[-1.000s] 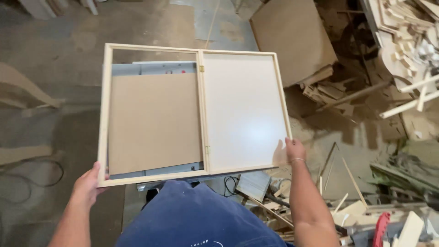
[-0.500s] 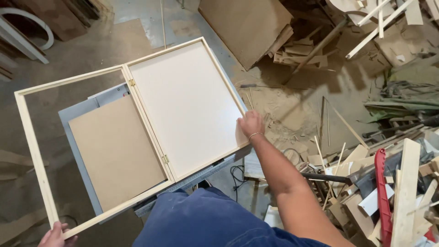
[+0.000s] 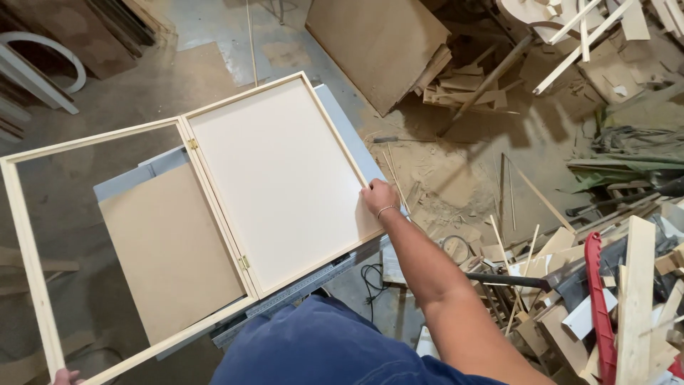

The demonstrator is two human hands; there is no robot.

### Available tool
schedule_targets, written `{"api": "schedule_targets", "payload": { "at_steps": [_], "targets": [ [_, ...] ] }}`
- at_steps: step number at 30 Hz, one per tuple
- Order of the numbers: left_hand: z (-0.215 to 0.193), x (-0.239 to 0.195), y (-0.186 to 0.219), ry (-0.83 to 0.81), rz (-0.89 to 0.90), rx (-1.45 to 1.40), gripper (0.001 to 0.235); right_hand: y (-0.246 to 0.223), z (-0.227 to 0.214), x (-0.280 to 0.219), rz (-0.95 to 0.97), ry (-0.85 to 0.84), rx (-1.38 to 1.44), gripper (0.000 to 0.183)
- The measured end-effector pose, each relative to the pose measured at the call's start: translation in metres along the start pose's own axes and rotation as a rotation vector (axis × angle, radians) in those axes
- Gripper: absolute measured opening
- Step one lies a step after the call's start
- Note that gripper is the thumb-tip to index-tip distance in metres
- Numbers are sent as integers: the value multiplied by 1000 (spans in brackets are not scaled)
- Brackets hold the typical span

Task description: Assembling a wooden frame by applying glue to the joints and fitting the pieces together.

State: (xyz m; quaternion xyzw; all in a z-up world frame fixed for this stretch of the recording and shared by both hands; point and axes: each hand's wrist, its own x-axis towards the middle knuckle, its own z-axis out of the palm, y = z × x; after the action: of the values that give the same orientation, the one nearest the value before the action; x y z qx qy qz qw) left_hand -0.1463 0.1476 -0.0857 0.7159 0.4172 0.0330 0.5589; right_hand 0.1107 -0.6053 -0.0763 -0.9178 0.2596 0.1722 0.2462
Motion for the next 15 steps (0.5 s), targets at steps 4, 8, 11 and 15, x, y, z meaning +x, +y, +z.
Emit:
{"api": "schedule_targets", "payload": {
  "at_steps": [4,8,11,15],
  "targets": [
    [-45,-15,-9,17,28,-67,34,3,19,6,-79,-13,-31,41],
    [-21,26,-45,157,-8,-67,35,4,12,-8,-112,14,7,42],
    [0,22,-52,184,-4,-70,37,18,10,-3,-84,87,-13,40],
    [42,1,-56,147,-80,63,45,55,8,25,18,196,-32,42]
  ]
}}
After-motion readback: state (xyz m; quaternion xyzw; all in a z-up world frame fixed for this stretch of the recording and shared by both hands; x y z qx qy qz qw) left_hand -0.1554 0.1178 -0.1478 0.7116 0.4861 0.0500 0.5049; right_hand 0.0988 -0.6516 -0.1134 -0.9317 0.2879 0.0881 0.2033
